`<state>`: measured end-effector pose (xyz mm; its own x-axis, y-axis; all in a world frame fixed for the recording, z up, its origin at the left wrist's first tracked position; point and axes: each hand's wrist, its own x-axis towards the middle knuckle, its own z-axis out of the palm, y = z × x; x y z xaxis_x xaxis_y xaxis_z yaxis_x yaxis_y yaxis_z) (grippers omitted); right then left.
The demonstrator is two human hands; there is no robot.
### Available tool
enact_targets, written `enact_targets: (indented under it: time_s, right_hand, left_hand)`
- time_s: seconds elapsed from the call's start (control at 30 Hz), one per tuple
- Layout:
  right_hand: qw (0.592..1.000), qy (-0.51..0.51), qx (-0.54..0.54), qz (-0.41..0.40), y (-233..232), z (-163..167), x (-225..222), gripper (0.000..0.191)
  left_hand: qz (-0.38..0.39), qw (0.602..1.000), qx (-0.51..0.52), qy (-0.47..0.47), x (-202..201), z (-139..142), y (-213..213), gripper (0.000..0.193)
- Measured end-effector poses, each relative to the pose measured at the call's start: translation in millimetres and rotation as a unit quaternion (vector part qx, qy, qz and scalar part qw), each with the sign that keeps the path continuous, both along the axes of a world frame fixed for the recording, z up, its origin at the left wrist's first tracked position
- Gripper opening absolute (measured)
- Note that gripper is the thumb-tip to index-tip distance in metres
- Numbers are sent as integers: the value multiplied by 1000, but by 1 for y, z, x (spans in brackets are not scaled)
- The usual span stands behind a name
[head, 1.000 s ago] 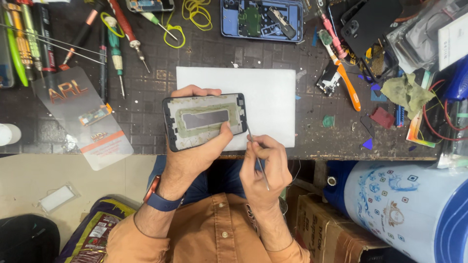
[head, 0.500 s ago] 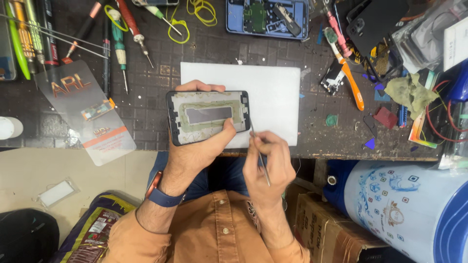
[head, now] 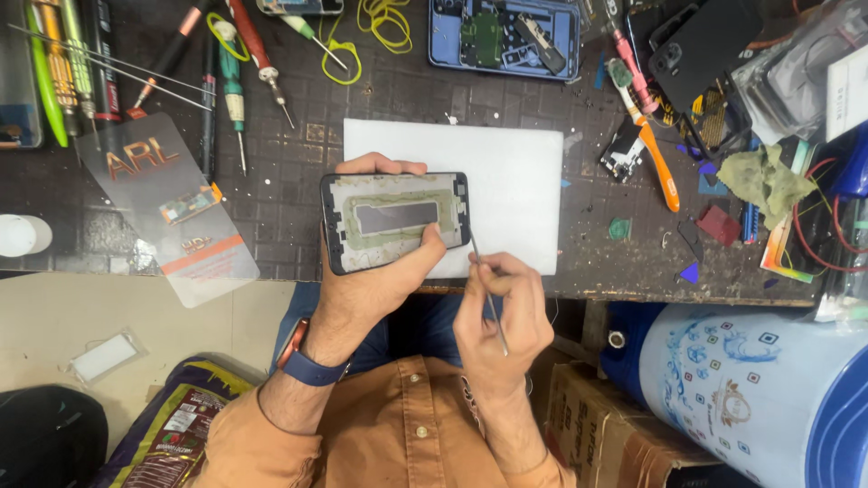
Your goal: The person works on a disassembled smartphone, using a metal spudger to pry and scrape adhesive from the phone's frame. They repeatedly scrape the edges and corners of the device while holding it on a white work mat. The person also briefly handles a small circuit board and a plastic screen protector package.
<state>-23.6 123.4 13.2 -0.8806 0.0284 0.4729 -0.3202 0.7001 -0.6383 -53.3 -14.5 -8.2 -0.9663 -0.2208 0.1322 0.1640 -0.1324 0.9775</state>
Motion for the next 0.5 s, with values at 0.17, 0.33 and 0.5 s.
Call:
enact_targets:
  time_s: [0.17,0.33,0.5]
  right_hand:
    - [1000,2,-1,3,-1,-9,-10,19]
    - [1000,-15,10,-8,3,-1,5,19]
    - [1000,1,-7,-4,3,-9,-8,17]
  left_hand:
    - [4,1000,-13,11,1,-3,1,63]
    - [7,1000,9,-7,3,-1,2,62]
    - [7,1000,14,-14,0,5,0,61]
